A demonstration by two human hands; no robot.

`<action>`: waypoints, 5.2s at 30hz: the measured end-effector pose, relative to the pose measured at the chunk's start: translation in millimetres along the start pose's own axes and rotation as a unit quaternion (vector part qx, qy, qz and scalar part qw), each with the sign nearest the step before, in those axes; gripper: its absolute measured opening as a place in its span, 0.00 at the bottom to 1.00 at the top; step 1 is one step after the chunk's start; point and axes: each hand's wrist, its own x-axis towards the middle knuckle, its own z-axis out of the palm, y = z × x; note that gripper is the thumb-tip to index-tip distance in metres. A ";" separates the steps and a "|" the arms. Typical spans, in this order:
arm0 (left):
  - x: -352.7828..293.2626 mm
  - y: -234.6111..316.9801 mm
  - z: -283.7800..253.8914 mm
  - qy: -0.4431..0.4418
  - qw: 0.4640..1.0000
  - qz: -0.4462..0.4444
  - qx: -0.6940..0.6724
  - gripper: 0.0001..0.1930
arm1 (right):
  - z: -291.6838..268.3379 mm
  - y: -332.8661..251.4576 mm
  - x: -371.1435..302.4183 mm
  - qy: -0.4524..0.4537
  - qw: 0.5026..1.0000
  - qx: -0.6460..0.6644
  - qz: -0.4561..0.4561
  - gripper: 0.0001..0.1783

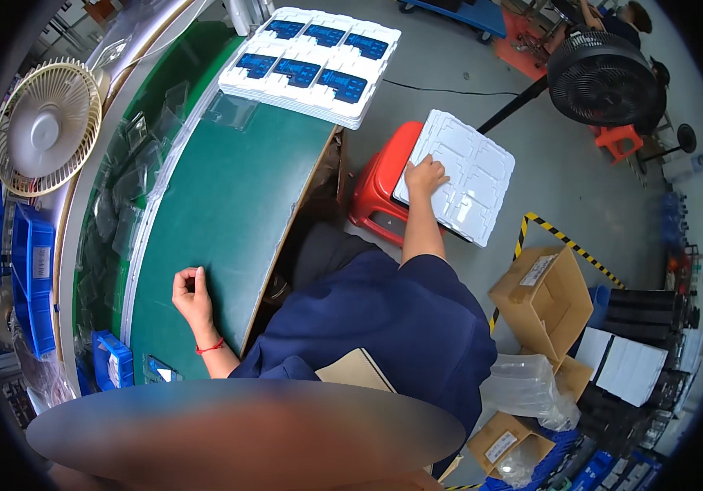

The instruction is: The person assembles small electronic components into clear plastic packaging on a green workbench. They place blue circuit boards into the plastic trays, add white triangular paper inserts, and arrange the finished units in a row. The process is repeated for multiple units throughout the clip.

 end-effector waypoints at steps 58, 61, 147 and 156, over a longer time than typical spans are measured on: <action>4.0 -0.8 -10.0 -0.010 0.865 -0.210 -0.456 0.07 | -142.0 -250.8 -296.8 -0.367 0.510 0.410 -0.661 0.21; 2.2 -0.2 -15.1 -0.010 0.825 -0.193 -0.531 0.05 | -141.4 -248.8 -310.7 -0.378 0.521 0.409 -0.647 0.30; -9.1 -21.2 -61.5 0.068 0.789 -0.138 -0.595 0.04 | -146.4 -277.0 -366.5 -0.721 0.402 0.394 -0.404 0.40; -42.4 -23.9 -71.4 0.122 0.761 -0.176 -0.612 0.05 | -148.0 -255.5 -345.2 -0.123 0.578 0.282 -0.756 0.46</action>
